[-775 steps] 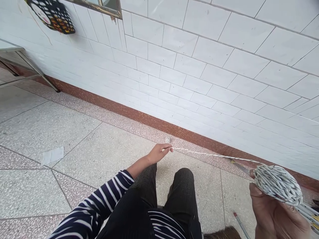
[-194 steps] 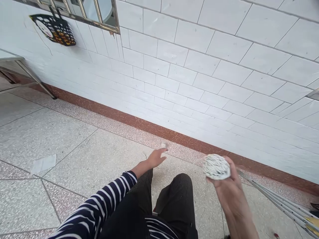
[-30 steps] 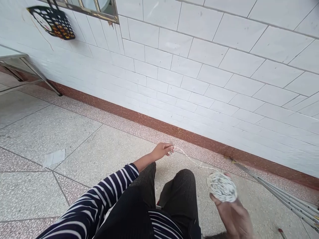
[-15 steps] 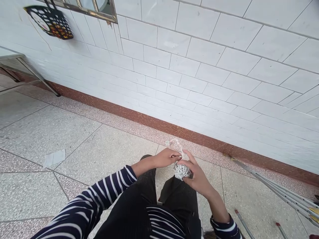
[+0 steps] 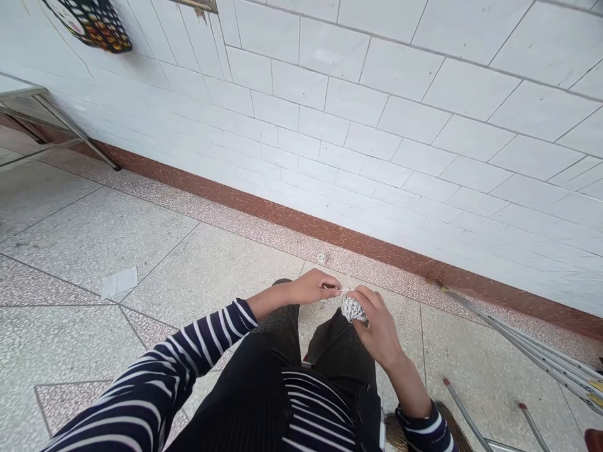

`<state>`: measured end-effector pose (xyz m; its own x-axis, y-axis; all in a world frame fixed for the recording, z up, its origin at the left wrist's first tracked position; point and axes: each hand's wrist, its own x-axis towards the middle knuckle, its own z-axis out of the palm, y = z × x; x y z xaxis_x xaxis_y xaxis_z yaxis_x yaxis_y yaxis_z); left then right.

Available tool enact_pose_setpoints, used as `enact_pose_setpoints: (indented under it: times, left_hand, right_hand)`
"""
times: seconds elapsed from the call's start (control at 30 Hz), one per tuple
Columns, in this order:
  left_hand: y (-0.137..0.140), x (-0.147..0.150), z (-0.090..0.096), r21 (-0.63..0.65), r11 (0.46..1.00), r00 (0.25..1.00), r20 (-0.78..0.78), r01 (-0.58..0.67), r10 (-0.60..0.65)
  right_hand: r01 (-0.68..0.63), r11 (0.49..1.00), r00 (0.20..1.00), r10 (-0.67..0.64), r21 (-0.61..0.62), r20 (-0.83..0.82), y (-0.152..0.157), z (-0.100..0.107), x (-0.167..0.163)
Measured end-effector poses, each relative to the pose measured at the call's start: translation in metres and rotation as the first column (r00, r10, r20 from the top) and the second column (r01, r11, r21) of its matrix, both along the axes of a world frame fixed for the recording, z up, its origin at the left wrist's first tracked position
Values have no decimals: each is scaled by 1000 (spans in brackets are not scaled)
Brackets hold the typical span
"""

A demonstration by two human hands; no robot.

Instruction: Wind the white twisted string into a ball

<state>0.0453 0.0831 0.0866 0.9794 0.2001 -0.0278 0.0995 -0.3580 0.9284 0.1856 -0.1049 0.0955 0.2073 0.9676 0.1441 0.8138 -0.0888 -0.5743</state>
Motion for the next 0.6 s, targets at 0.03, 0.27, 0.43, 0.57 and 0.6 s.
enact_pose_setpoints:
  times: [0.03,0.27,0.43,0.57,0.6]
  left_hand:
    - [1,-2,0,-28,1000,1000,-6,3,-3]
    - [6,-11,-9,-210,968,990,-49,-138,131]
    - [0,4,-7,-134,962,969,26,-239,244]
    - [-8,15,-7,-81,966,969,15,-244,246]
    - [-11,17,-10,-83,967,970,5,-242,243]
  right_hand:
    - [15,1000,1000,-15,10,18,-1,0,0]
    - [142,989,990,-141,40,-28,-8,1,4]
    - [112,992,983,-102,62,-150,-5,5,-2]
    - [112,991,981,-99,72,-166,-5,8,-7]
    - [113,991,981,-100,70,-167,-5,8,-8]
